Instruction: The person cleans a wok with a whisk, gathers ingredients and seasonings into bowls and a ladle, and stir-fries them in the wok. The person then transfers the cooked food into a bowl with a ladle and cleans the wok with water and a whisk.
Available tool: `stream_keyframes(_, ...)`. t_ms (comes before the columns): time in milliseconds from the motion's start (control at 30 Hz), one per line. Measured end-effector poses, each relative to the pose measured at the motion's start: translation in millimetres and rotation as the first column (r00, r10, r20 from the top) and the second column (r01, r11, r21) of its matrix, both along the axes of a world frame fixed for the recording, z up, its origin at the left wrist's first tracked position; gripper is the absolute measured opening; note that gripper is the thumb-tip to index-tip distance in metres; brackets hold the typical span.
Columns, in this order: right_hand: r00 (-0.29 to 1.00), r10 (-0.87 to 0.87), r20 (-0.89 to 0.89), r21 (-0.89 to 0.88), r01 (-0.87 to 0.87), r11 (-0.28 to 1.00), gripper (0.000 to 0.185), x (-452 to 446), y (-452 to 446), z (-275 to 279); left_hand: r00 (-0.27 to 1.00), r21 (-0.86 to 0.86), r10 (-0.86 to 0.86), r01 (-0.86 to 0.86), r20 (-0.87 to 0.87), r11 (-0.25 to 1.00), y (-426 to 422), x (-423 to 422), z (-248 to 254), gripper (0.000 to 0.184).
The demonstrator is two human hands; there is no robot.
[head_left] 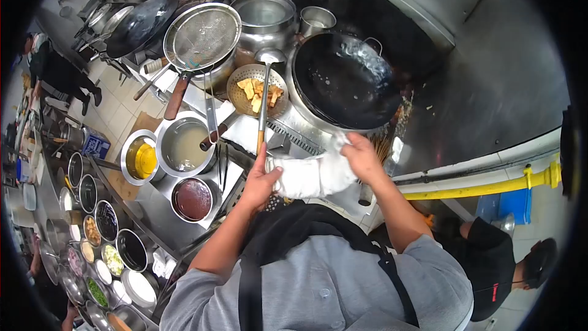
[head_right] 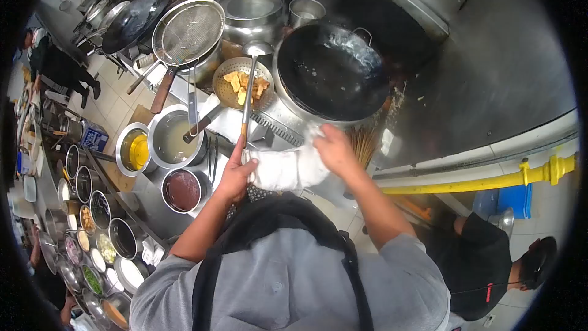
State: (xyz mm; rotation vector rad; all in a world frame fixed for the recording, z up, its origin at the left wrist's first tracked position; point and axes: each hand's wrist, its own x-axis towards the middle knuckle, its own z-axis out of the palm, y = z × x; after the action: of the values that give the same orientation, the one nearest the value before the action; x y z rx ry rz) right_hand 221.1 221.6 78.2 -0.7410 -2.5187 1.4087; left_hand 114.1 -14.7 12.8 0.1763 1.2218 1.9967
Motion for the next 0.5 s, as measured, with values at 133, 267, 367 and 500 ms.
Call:
stream_keyframes(133,0.992,-0.129,-0.01,-0.045,0.128,0.991,0.017,-6.6,-15.0,67.3,0.985,0.039,-0.096,0.091,0.146,0.995,-24.0,-25.3,-28.4,0.059)
stream_keyframes(267,0.94,-0.281,-0.196,-0.375,0.193,0.907,0.018,-16.0,-42.5,110.3,0.856,0.132,-0.123,0.064,0.502,0.989,-26.9,-33.8,-40.2,0.041)
stream_keyframes(367,0.934,-0.318,-0.162,-0.163,0.292,0.942,0.018,-16.2,-39.3,113.4,0.873,0.12,-0.132,0.085,0.469,0.989,-25.8,-40.8,-59.7,0.04)
stream_keyframes(500,0.858,-0.498,-0.125,-0.221,0.466,0.857,0.028,-4.2,-14.5,106.9,0.862,0.182,-0.208,0.137,0.463,0.974,-34.3,-53.8,-40.3,0.045)
